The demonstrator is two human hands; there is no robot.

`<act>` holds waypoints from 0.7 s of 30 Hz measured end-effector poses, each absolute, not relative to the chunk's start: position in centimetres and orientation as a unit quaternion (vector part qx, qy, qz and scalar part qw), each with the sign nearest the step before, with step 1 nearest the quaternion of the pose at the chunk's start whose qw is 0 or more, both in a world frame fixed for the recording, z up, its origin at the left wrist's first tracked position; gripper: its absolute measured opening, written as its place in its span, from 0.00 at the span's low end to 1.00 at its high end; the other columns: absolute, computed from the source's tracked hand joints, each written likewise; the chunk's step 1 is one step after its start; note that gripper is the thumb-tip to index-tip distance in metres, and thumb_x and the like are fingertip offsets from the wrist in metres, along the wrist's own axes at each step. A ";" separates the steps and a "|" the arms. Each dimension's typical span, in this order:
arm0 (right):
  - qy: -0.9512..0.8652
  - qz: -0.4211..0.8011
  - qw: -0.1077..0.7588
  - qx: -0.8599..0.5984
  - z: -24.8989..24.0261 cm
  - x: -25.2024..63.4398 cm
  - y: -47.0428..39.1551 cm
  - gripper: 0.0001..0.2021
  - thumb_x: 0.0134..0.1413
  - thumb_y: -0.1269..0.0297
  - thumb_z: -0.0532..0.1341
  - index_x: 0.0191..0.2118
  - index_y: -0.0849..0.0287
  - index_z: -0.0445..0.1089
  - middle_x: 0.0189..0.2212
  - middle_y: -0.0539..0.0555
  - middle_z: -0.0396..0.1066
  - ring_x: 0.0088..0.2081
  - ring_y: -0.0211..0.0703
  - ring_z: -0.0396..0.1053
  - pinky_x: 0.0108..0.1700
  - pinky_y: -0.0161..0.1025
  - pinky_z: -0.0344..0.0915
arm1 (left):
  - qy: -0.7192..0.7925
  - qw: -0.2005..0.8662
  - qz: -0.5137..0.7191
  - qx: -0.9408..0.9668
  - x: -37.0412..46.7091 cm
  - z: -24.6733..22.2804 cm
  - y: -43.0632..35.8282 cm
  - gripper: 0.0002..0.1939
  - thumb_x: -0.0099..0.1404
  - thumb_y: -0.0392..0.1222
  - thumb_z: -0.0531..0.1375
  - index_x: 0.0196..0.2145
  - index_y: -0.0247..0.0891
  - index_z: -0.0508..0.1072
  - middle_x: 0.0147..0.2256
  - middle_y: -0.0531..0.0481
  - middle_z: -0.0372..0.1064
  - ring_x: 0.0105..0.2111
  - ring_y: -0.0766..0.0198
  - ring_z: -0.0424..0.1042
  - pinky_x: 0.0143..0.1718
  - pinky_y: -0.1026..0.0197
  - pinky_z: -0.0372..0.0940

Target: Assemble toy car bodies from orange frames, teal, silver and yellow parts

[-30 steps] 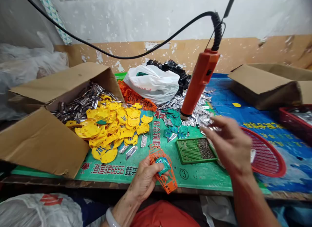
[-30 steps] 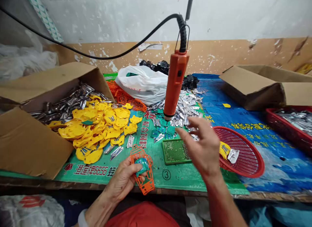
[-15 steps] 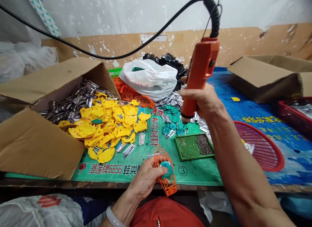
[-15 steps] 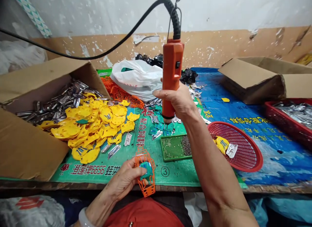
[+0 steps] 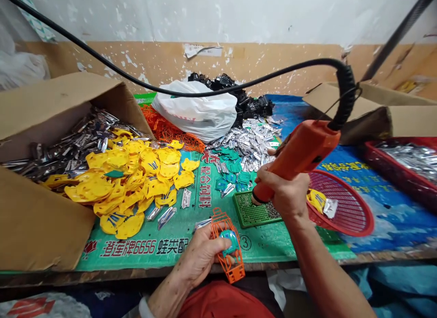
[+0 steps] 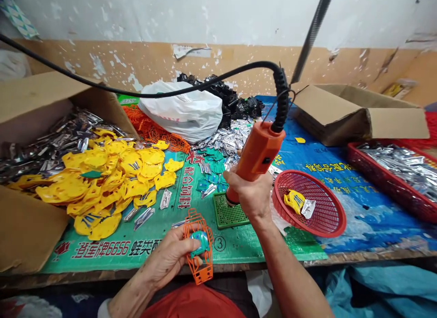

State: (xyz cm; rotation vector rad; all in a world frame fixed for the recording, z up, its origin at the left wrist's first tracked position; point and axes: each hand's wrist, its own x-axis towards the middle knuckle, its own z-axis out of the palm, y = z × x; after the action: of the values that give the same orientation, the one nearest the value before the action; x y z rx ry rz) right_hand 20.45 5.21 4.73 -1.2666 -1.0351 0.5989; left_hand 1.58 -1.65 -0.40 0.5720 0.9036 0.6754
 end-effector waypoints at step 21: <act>-0.429 0.301 0.664 -0.533 3.9 20.1 5.6 0.16 0.35 0.64 0.70 0.34 0.61 0.71 0.22 0.47 0.69 0.22 0.38 0.67 0.26 0.39 0.66 | 0.450 0.781 0.333 0.277 1.5 -0.9 -1.2 0.14 0.50 0.35 0.64 0.37 0.34 0.74 0.33 0.47 0.71 0.27 0.63 0.73 0.25 0.65 0.67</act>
State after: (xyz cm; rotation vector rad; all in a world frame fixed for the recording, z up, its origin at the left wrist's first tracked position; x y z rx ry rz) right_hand 20.08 5.62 3.93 -1.2037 -0.9692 0.6801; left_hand 1.55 -1.21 -0.90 0.5984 0.9716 0.7183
